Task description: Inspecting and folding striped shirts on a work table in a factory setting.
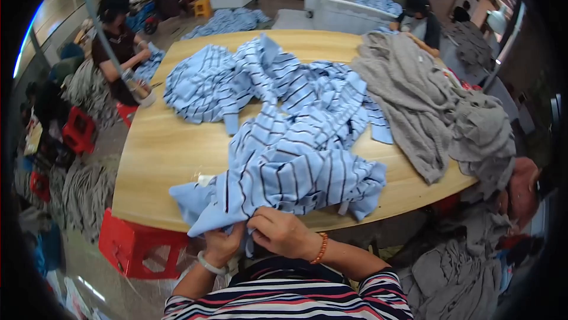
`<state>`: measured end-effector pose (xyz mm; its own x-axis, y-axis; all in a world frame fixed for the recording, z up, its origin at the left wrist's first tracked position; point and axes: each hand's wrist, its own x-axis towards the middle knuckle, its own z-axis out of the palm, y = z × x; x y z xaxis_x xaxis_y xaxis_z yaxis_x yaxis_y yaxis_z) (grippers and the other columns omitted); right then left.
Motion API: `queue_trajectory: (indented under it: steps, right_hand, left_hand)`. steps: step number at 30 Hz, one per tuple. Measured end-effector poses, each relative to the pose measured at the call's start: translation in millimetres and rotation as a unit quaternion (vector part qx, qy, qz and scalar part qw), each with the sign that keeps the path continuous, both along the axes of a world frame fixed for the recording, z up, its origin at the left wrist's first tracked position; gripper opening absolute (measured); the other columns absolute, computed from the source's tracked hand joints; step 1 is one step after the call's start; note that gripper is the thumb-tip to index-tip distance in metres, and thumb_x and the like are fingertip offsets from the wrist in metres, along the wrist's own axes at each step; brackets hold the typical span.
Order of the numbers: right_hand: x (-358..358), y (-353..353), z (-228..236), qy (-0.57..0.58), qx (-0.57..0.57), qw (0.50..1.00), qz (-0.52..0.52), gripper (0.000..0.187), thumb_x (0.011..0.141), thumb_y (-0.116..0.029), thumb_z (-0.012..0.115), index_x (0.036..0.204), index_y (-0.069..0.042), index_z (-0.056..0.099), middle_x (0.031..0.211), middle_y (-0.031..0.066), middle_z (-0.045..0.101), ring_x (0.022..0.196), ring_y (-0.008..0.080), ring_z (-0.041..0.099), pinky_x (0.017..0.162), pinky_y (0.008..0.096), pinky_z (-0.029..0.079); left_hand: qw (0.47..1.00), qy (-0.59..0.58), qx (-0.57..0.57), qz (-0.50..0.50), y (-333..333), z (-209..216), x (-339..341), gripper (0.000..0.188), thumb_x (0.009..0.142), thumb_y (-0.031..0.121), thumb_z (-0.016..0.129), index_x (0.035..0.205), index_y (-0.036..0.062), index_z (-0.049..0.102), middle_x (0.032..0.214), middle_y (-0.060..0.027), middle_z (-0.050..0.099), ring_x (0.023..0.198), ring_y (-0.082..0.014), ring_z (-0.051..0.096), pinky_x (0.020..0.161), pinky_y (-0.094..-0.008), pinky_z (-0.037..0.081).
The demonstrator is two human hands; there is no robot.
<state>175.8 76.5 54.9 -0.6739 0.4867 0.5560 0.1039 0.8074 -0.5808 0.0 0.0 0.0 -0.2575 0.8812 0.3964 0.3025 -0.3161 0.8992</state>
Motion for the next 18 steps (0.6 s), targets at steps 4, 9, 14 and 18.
queue_trajectory:
  steps: [4,9,14,18]
  right_hand:
    - [-3.2,-0.3,-6.0,0.019,-0.001,1.000,-0.025,0.019,0.074,-0.002,0.067,0.090,-0.003,0.056,0.086,0.0106,0.054,0.077,0.0283,0.061,0.064,0.0349,0.052]
    - [0.4,-3.0,-2.5,0.030,-0.005,0.997,-0.065,0.023,0.076,0.000,0.068,0.097,-0.001,0.059,0.085,0.0109,0.058,0.075,0.0283,0.062,0.064,0.0337,0.052]
    - [2.6,-1.9,-14.3,0.052,0.029,0.995,-0.084,0.030,0.077,0.000,0.067,0.105,0.001,0.059,0.087,0.0121,0.059,0.075,0.0282,0.062,0.064,0.0340,0.053]
    - [1.0,-1.0,-19.2,0.002,0.080,0.994,-0.075,0.025,0.081,-0.005,0.057,0.104,0.005,0.055,0.087,0.0139,0.055,0.082,0.0274,0.060,0.070,0.0331,0.051]
  left_hand:
    - [0.962,-0.244,-0.106,-0.057,6.3,12.6,3.8,0.033,0.081,-0.004,0.070,0.113,0.0008,0.061,0.107,-0.0066,0.065,0.100,-0.0155,0.061,0.089,-0.0294,0.046]
    - [0.917,-0.359,-0.151,-0.078,9.9,10.2,6.1,0.033,0.081,-0.003,0.072,0.113,0.0017,0.063,0.108,-0.0055,0.066,0.099,-0.0163,0.062,0.088,-0.0286,0.047]
    - [0.913,-0.365,-0.157,-0.090,16.4,4.5,3.5,0.036,0.081,-0.004,0.072,0.115,0.0022,0.062,0.111,-0.0064,0.065,0.101,-0.0172,0.062,0.090,-0.0293,0.048]
    - [0.903,-0.375,-0.189,-0.089,16.5,8.1,-1.3,0.040,0.080,-0.007,0.071,0.117,0.0022,0.061,0.112,-0.0077,0.064,0.103,-0.0190,0.061,0.091,-0.0309,0.049]
